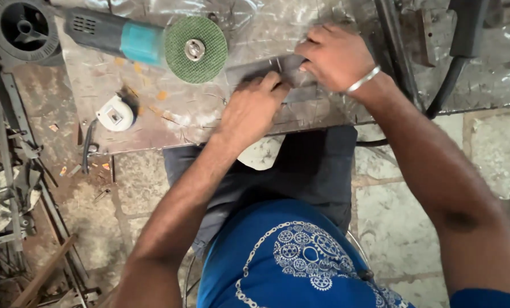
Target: The person measures a metal frame with a tape measure and then moves to a workbench. They use a tape measure and a white marker to mark several metal bars and a metal sheet on the workbench.
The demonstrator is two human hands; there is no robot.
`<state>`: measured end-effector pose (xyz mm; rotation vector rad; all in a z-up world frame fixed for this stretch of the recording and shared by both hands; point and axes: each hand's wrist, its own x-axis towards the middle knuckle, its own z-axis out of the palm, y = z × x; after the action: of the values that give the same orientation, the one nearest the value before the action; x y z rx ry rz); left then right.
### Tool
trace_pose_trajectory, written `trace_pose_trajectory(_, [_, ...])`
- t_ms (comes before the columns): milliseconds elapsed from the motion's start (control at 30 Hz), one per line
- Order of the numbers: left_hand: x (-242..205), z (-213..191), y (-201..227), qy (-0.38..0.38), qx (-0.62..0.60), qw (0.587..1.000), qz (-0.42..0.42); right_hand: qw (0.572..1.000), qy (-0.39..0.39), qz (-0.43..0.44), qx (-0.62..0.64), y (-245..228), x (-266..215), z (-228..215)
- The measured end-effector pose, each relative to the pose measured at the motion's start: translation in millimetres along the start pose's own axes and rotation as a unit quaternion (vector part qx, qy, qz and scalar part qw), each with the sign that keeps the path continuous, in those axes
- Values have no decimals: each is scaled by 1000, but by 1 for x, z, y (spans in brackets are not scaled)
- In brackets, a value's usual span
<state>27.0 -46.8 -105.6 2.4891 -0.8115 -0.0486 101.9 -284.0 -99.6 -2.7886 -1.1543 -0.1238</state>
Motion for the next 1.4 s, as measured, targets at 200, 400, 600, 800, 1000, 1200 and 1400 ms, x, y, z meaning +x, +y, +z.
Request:
trace_pose_trajectory(200, [-5, 20, 0, 73, 22, 997, -3, 996, -2, 35, 84, 3, -34, 1])
trace_pose_trajectory(400, [-17, 15, -13, 126, 61, 989, -52, 983, 59, 109, 134, 10, -68, 10])
trace_pose_trajectory(600, [-23, 13, -23, 119, 51, 986, -102, 974, 60, 177, 126, -24, -75, 5])
trace_pose_trajectory(800, [-19, 21, -23, 130, 54, 984, -106, 977, 67, 157, 127, -17, -69, 2])
trace_pose_trajectory(1000, [-25, 23, -20, 147, 42, 983, -104, 980, 32, 133, 141, -7, -68, 6])
trace_pose_trajectory(1200, [-49, 22, -13, 172, 53, 970, -166, 987, 66, 106, 100, -10, -74, 8])
trace_pose_trajectory(1400, [-53, 21, -18, 213, 59, 952, -210, 968, 67, 180, 163, -18, -77, 19])
